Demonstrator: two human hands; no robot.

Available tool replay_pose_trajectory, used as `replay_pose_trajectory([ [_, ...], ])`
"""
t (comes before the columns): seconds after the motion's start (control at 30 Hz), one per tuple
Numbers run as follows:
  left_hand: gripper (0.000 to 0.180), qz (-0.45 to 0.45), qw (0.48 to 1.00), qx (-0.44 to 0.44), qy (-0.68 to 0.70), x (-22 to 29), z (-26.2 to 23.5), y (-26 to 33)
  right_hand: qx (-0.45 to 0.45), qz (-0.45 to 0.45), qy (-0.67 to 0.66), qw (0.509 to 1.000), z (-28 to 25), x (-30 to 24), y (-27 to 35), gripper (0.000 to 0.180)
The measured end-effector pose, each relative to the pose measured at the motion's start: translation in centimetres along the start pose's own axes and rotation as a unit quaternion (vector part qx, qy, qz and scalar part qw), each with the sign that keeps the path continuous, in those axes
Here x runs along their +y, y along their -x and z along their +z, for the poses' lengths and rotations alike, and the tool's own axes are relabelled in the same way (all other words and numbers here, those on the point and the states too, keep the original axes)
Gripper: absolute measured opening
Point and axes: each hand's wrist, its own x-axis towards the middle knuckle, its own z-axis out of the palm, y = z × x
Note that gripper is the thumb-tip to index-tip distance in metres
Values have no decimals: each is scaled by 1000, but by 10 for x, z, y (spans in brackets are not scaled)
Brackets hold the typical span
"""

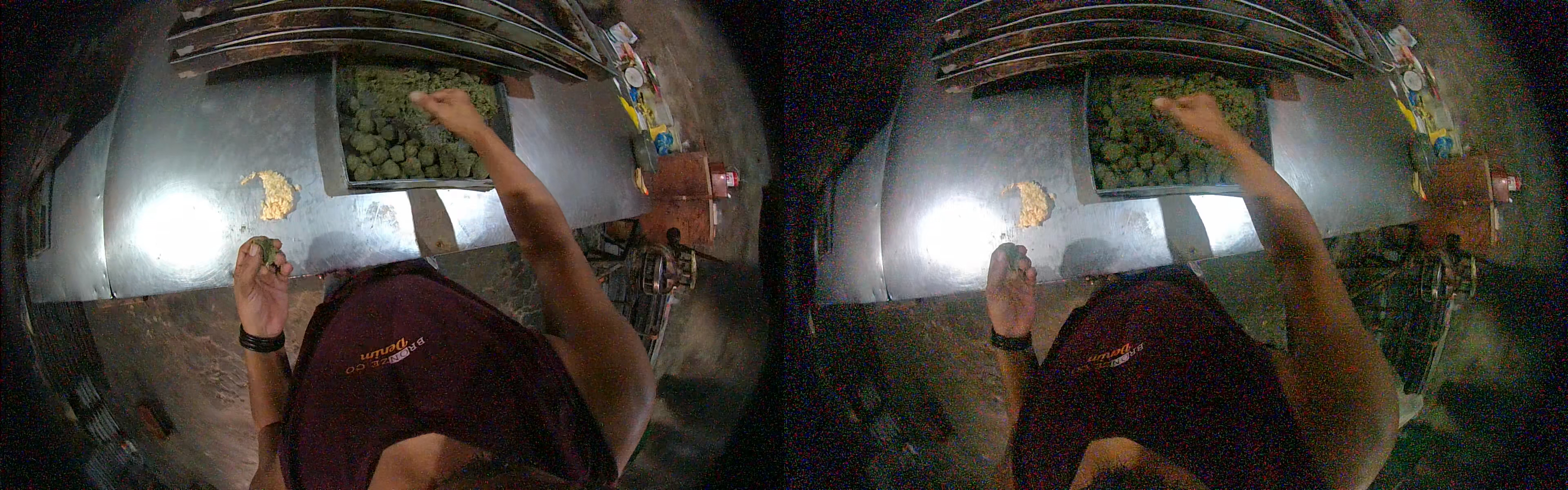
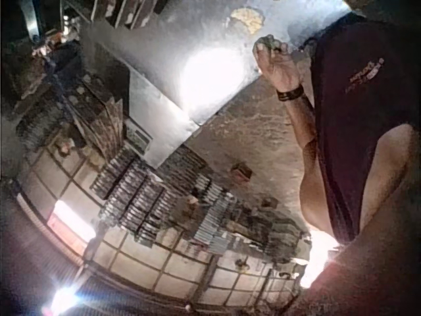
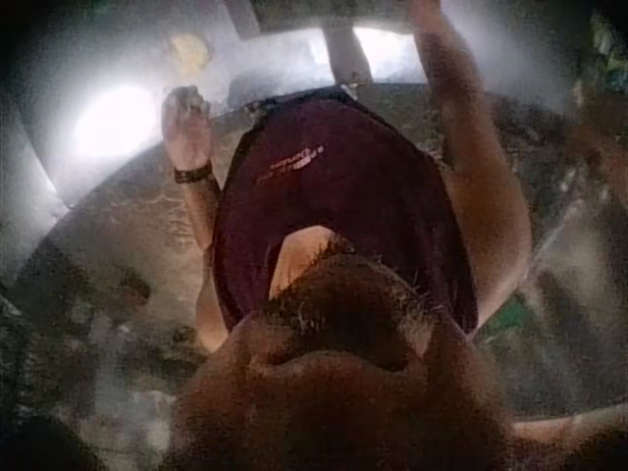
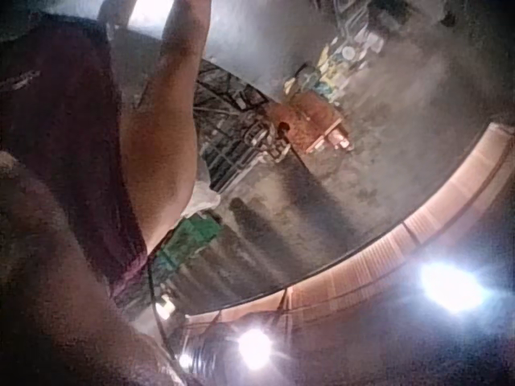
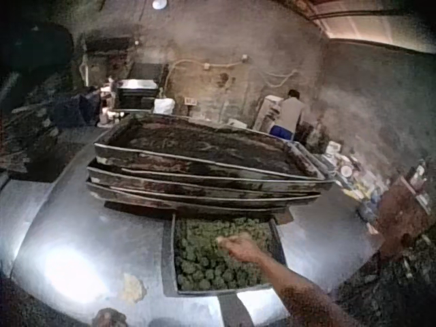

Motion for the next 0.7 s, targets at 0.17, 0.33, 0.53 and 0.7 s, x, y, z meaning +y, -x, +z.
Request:
replay_pose_trajectory([
  [0.17, 19, 36, 999, 18, 23, -14, 0, 13, -187, -138, 72, 970, 15, -36, -10, 55],
  [0.33, 19, 101, 992, 71, 35, -56, 13, 39, -262, -116, 57, 956, -8, -35, -12, 44],
  [0.53, 19, 104, 981, 164, 27, -128, 53, 65, -74, -254, 93, 960, -63, 44, -56, 25],
  [0.7, 15, 100, 977, 180, 56, -172, 83, 74, -59, -358, 235, 902, -53, 51, -61, 29],
])
